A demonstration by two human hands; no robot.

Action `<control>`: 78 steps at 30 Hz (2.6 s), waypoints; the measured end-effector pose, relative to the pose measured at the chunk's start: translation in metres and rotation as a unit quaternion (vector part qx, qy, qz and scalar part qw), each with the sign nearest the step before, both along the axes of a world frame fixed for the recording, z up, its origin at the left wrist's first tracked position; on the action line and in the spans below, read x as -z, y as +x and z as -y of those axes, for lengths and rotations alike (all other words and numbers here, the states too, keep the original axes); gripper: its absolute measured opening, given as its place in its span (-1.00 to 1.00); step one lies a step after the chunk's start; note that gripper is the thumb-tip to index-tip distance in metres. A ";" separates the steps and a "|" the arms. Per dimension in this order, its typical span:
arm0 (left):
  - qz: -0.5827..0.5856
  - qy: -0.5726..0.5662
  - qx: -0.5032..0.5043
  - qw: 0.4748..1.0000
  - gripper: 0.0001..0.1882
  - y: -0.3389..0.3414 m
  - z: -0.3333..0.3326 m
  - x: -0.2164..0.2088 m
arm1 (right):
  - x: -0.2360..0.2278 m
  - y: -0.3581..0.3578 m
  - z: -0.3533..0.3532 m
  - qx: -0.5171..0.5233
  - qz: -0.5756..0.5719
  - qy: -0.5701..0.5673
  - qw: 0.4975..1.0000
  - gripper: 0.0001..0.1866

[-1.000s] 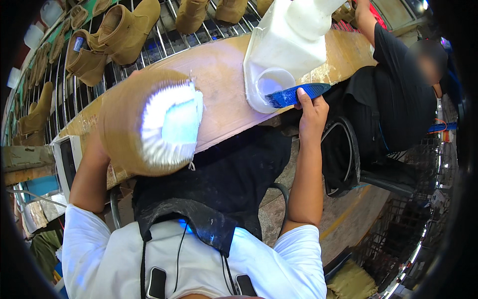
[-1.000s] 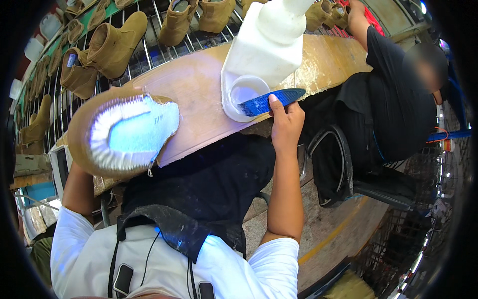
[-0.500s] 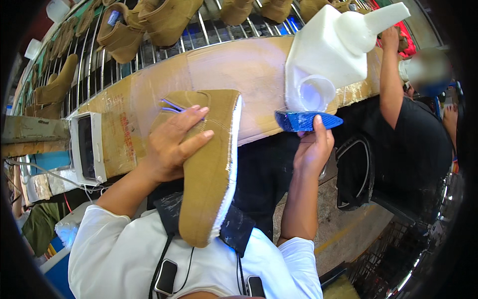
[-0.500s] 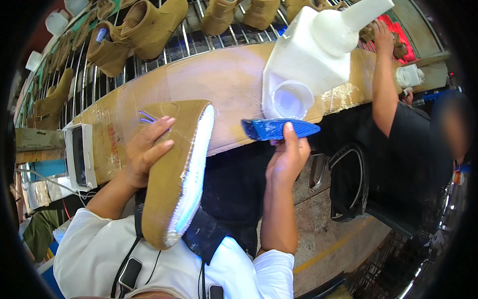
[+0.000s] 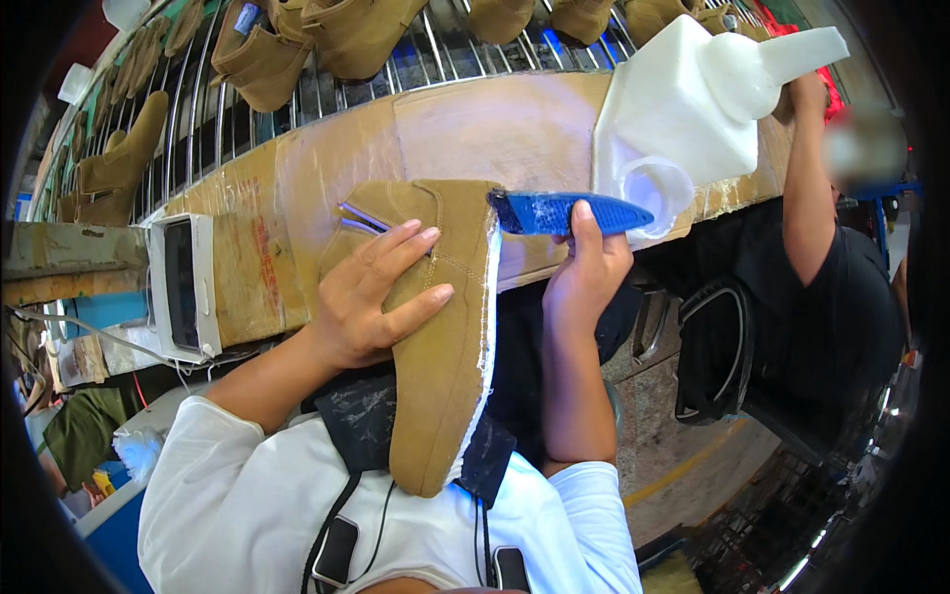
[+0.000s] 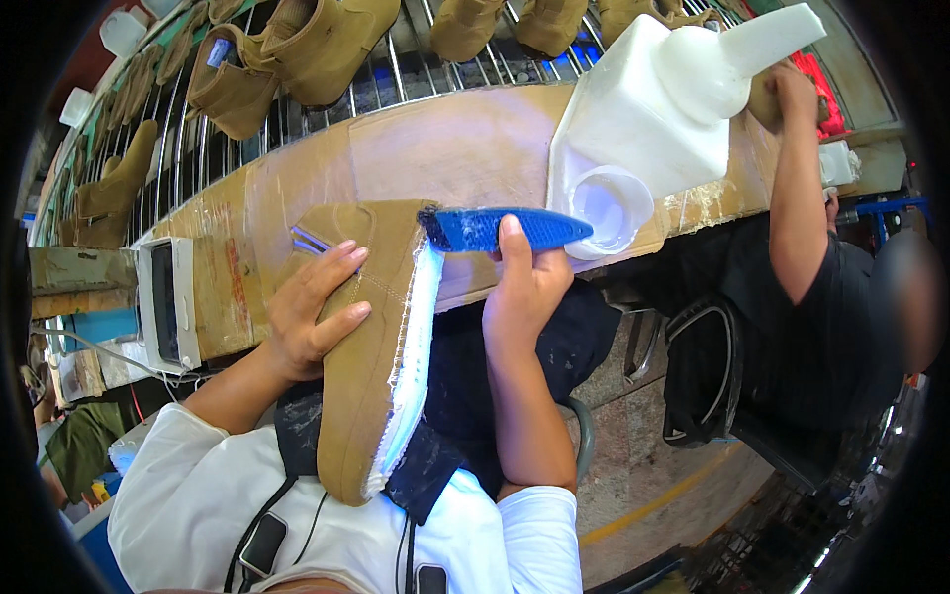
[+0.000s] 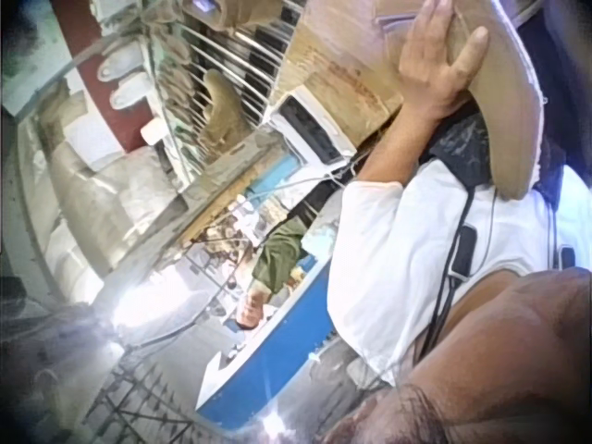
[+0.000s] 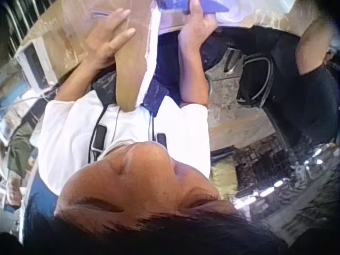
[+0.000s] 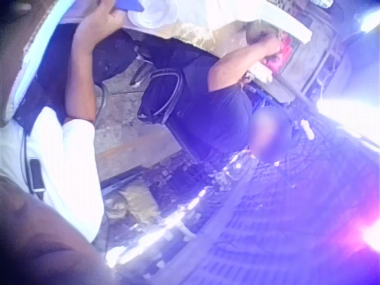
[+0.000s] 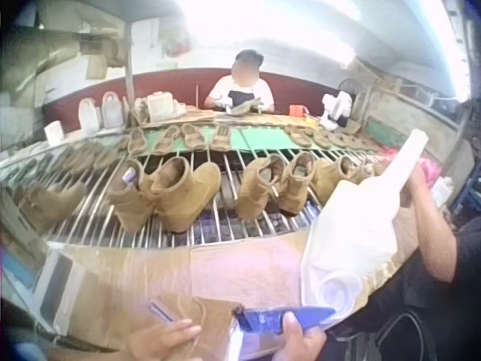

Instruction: The person applies adhesive to the lower edge of the upper and the perimeter of the sole of a tan boot using a brush, dipping the brush into a container on the workbench, and then places the boot onto a conveyor belt.

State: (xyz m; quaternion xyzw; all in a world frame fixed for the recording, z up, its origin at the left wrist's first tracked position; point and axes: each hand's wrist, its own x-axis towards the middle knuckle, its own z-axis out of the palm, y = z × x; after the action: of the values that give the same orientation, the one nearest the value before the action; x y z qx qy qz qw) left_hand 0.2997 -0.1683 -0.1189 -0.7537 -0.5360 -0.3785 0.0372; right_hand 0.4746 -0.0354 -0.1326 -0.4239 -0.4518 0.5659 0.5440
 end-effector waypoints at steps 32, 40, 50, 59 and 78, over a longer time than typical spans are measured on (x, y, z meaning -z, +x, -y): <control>-0.001 0.021 -0.025 0.999 -0.59 0.003 -0.006 0.006 | -0.040 0.027 0.043 -0.034 0.058 0.087 0.994 -0.73; -0.003 0.020 -0.021 1.000 -0.59 0.003 -0.006 0.004 | -0.055 0.047 0.048 -0.137 0.083 0.132 0.978 -0.64; 0.026 0.004 -0.009 1.000 -0.49 0.004 -0.008 -0.005 | -0.080 0.066 0.055 -0.161 0.074 0.192 0.965 -0.64; 0.011 -0.019 0.000 1.000 -0.44 0.003 -0.015 -0.018 | -0.099 0.072 0.039 -0.291 0.067 0.290 0.909 -0.69; 0.010 -0.082 -0.050 0.995 -0.34 0.008 -0.026 -0.041 | -0.087 0.060 0.062 -0.052 0.082 0.164 0.982 -0.52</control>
State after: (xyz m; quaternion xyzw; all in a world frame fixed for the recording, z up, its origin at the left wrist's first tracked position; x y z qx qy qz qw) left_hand 0.3082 -0.1420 -0.0781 -0.7223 -0.6028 -0.3387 -0.0113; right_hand 0.5343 -0.0973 -0.0453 -0.3499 -0.6025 0.4755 0.5371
